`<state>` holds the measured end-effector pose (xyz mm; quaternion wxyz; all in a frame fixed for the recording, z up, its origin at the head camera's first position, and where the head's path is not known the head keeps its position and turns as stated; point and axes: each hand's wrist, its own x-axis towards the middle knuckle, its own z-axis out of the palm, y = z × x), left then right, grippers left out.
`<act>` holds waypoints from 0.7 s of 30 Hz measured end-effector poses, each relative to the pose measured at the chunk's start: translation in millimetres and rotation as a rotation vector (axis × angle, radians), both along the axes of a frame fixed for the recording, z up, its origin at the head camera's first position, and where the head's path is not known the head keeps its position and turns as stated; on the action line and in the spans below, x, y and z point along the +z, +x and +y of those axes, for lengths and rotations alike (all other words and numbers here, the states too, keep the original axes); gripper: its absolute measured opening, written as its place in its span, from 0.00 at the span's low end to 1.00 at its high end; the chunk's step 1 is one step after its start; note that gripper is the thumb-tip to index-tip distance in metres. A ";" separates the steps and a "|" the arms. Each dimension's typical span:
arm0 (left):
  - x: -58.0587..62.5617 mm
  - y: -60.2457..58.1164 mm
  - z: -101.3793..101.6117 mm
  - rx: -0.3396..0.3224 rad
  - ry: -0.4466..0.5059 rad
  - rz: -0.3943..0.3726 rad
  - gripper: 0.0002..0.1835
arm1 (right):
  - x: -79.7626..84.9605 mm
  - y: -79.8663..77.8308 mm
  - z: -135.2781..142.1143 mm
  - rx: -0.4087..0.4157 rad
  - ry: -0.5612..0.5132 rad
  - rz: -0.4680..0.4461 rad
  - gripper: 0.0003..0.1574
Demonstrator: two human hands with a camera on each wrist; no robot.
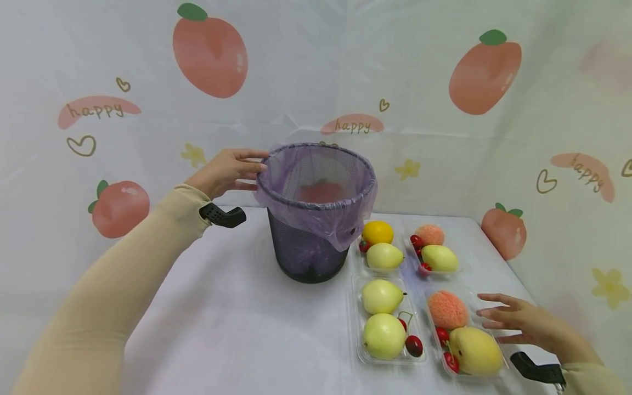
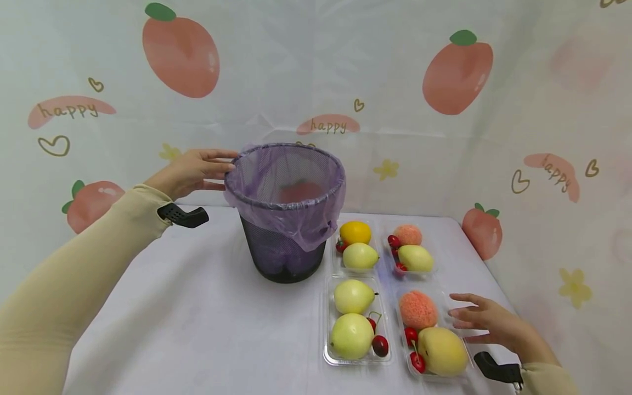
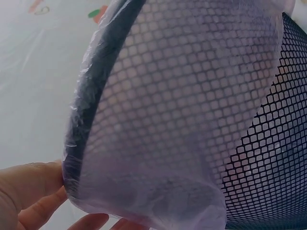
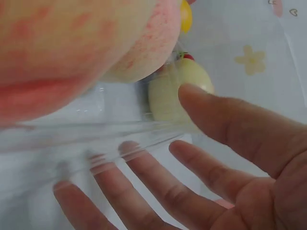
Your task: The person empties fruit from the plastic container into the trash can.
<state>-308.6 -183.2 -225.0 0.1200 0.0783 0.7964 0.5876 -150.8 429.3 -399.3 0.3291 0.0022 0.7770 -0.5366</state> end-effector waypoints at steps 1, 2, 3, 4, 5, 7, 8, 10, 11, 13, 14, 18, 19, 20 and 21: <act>-0.5 0.1 0.0 0.000 0.005 -0.003 0.29 | -2.3 0.6 2.3 0.015 -0.034 -0.017 0.23; -1.1 0.0 0.0 -0.002 0.008 -0.005 0.29 | -4.6 1.0 3.9 0.027 -0.065 -0.035 0.21; -1.6 -0.2 0.1 -0.006 0.010 -0.005 0.29 | -6.9 1.7 5.1 0.033 -0.088 -0.051 0.21; -2.0 -0.1 0.5 -0.010 0.011 -0.006 0.29 | -9.2 2.4 5.9 0.040 -0.106 -0.065 0.21; -2.4 -0.2 0.8 -0.013 0.008 -0.009 0.29 | -11.3 3.1 5.9 0.042 -0.121 -0.082 0.21; -3.1 0.0 1.9 -0.015 0.005 -0.016 0.29 | -15.3 4.5 6.0 0.044 -0.143 -0.108 0.21; -3.7 -0.2 2.2 -0.015 0.004 -0.020 0.29 | -17.0 5.2 5.6 0.043 -0.154 -0.118 0.21; -5.0 -0.5 3.0 -0.009 0.009 -0.036 0.29 | -19.9 6.7 5.1 0.048 -0.183 -0.135 0.22; -5.7 -0.6 3.4 -0.003 0.013 -0.045 0.29 | -21.3 7.2 4.8 0.048 -0.194 -0.144 0.22; -7.3 -1.1 3.9 0.012 0.022 -0.062 0.29 | -23.0 8.3 4.8 0.054 -0.213 -0.153 0.22; -8.0 -1.4 4.1 0.016 0.027 -0.069 0.29 | -23.6 8.6 5.1 0.061 -0.224 -0.156 0.22; -9.2 -2.0 4.6 0.025 0.041 -0.080 0.29 | -24.6 7.7 6.8 0.087 -0.242 -0.159 0.23; -9.2 -2.2 4.4 0.024 0.041 -0.079 0.29 | -24.5 7.0 7.1 0.093 -0.247 -0.161 0.24; -8.9 -2.1 4.3 0.024 0.046 -0.077 0.29 | -24.6 6.2 7.1 0.097 -0.251 -0.163 0.24; -8.7 -2.2 3.9 0.024 0.048 -0.077 0.29 | -24.5 5.7 6.9 0.099 -0.254 -0.166 0.24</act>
